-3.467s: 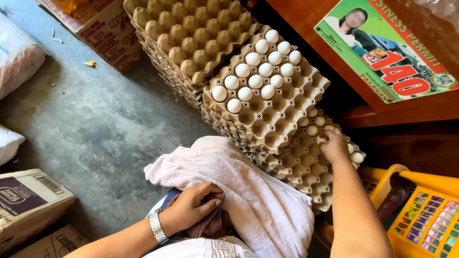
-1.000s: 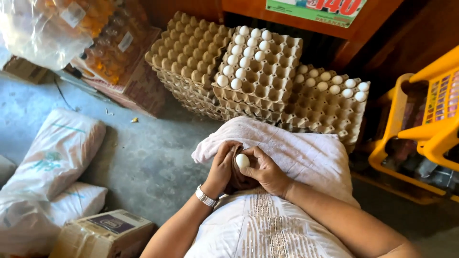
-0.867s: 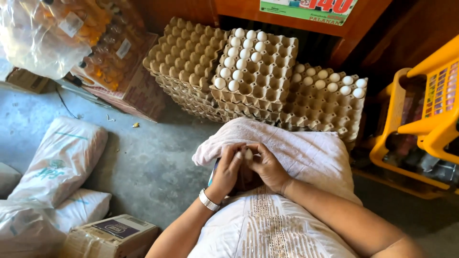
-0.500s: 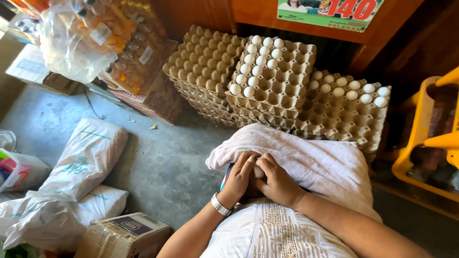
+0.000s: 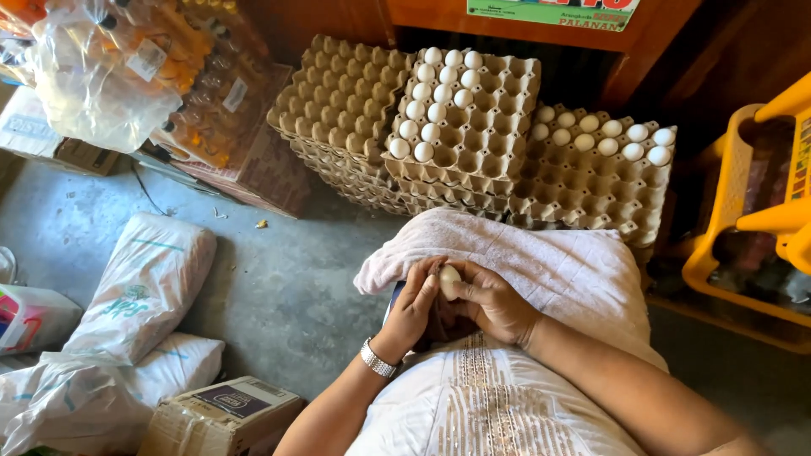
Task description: Checking and sorting eggs into cardboard trays in a grocery store.
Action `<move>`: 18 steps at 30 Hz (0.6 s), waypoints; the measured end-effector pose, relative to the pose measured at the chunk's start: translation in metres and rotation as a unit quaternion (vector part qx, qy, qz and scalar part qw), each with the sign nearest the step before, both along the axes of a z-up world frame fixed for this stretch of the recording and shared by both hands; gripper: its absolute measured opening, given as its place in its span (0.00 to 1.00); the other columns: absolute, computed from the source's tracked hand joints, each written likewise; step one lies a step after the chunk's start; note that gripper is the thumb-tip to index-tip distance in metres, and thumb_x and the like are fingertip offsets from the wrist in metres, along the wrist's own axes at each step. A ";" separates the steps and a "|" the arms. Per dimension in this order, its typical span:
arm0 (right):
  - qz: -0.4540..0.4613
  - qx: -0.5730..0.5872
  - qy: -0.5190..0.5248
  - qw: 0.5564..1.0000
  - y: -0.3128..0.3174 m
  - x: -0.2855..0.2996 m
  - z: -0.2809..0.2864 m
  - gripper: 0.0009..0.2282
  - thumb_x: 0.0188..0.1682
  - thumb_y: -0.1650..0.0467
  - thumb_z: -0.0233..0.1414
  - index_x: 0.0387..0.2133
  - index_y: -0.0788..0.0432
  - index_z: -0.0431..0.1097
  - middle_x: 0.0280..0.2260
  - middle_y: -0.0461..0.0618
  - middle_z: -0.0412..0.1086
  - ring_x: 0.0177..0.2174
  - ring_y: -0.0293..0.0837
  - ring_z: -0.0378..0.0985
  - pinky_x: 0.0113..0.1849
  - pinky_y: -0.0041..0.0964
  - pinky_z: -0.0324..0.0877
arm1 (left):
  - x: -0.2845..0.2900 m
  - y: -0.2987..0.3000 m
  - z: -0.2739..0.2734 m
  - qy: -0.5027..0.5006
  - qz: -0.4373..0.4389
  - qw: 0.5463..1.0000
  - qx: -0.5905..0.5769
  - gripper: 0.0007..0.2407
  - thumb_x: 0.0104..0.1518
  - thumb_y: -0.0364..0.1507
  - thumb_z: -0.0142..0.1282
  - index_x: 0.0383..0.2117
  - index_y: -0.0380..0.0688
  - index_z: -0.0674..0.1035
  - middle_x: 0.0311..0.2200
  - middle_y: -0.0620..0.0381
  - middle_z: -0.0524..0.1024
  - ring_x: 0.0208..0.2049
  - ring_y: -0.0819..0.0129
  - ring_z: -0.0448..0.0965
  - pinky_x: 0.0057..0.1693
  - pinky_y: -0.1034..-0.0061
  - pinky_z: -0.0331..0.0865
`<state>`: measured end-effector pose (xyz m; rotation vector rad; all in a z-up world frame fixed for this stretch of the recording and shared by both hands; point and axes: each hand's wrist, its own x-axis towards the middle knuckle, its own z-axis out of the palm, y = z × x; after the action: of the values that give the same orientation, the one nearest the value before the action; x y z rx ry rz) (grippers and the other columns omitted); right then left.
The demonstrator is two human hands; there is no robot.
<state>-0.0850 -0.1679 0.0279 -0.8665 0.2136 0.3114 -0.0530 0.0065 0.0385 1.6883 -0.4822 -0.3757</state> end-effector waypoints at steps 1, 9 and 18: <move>0.009 0.039 0.024 0.999 0.000 0.001 -0.013 0.14 0.50 0.74 0.53 0.49 0.64 0.70 0.37 0.51 0.70 0.35 0.45 0.76 0.38 0.47 0.80 | -0.001 -0.002 0.002 -0.002 0.011 1.000 0.001 0.17 0.71 0.33 0.39 0.63 0.47 0.69 0.53 0.46 0.69 0.60 0.57 0.67 0.67 0.57 0.56; 0.063 0.103 0.049 0.991 -0.002 0.004 -0.021 0.14 0.52 0.71 0.49 0.51 0.64 0.69 0.33 0.55 0.74 0.32 0.50 0.79 0.35 0.48 0.77 | -0.001 0.001 -0.012 -0.006 0.040 0.999 -0.011 0.15 0.72 0.35 0.39 0.57 0.45 0.74 0.51 0.48 0.72 0.58 0.58 0.69 0.68 0.57 0.55; 0.059 0.028 0.015 0.998 -0.004 0.002 -0.009 0.15 0.46 0.76 0.60 0.47 0.64 0.72 0.34 0.48 0.69 0.33 0.42 0.76 0.34 0.41 0.80 | 0.002 -0.001 -0.024 0.045 0.050 0.998 -0.003 0.13 0.72 0.34 0.39 0.50 0.44 0.77 0.45 0.51 0.76 0.52 0.65 0.71 0.65 0.60 0.60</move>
<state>-0.0826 -0.1718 0.0189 -0.8215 0.1802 0.4386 -0.0508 0.0057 0.0142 1.6737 -0.3309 -0.3759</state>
